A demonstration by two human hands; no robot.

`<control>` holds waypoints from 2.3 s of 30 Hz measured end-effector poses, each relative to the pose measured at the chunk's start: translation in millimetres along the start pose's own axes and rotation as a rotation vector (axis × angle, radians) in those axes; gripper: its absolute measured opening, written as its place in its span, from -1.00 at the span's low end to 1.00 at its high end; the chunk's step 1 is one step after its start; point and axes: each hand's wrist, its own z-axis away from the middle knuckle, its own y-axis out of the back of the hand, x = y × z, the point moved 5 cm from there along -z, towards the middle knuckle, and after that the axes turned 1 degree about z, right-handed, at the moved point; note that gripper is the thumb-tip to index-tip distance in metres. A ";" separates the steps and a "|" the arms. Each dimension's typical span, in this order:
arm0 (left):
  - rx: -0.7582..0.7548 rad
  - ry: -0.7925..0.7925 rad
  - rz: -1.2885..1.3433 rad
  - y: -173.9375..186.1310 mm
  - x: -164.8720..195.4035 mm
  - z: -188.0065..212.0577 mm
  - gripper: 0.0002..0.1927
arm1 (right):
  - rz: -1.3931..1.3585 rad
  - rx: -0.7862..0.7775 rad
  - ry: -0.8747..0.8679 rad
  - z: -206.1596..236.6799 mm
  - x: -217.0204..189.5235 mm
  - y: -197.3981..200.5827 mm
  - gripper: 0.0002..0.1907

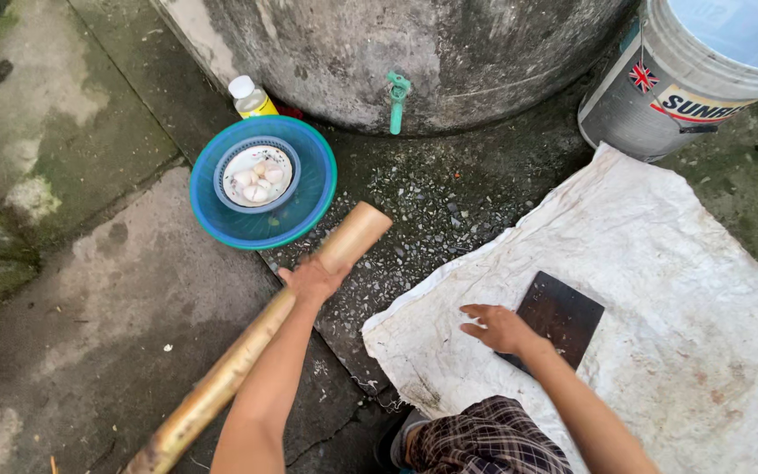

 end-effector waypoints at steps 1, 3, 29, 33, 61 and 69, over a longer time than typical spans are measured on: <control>-0.051 -0.045 -0.009 -6.9 0.2 -0.3 0.10 | -0.065 0.025 0.007 -9.5 -4.8 -15.6 -0.45; 0.179 -0.186 0.056 -5.2 1.9 -2.1 -0.03 | -0.179 -0.029 -0.064 -20.1 -6.7 -51.4 -0.44; 0.028 -0.808 -0.022 -33.1 228.7 153.5 0.33 | -1.753 -0.077 -0.048 6.7 -92.0 -145.3 0.01; 0.061 -0.928 -0.065 -54.7 269.3 170.9 0.27 | -1.943 0.070 0.074 10.5 -71.2 -156.9 -0.09; 0.024 -0.803 -0.267 -170.2 172.9 151.8 0.36 | -2.383 1.165 -0.895 67.6 66.1 -150.2 -0.56; -0.157 -0.820 -0.300 -164.6 168.4 134.2 0.34 | -1.905 1.248 -0.890 73.7 62.3 -139.8 -0.57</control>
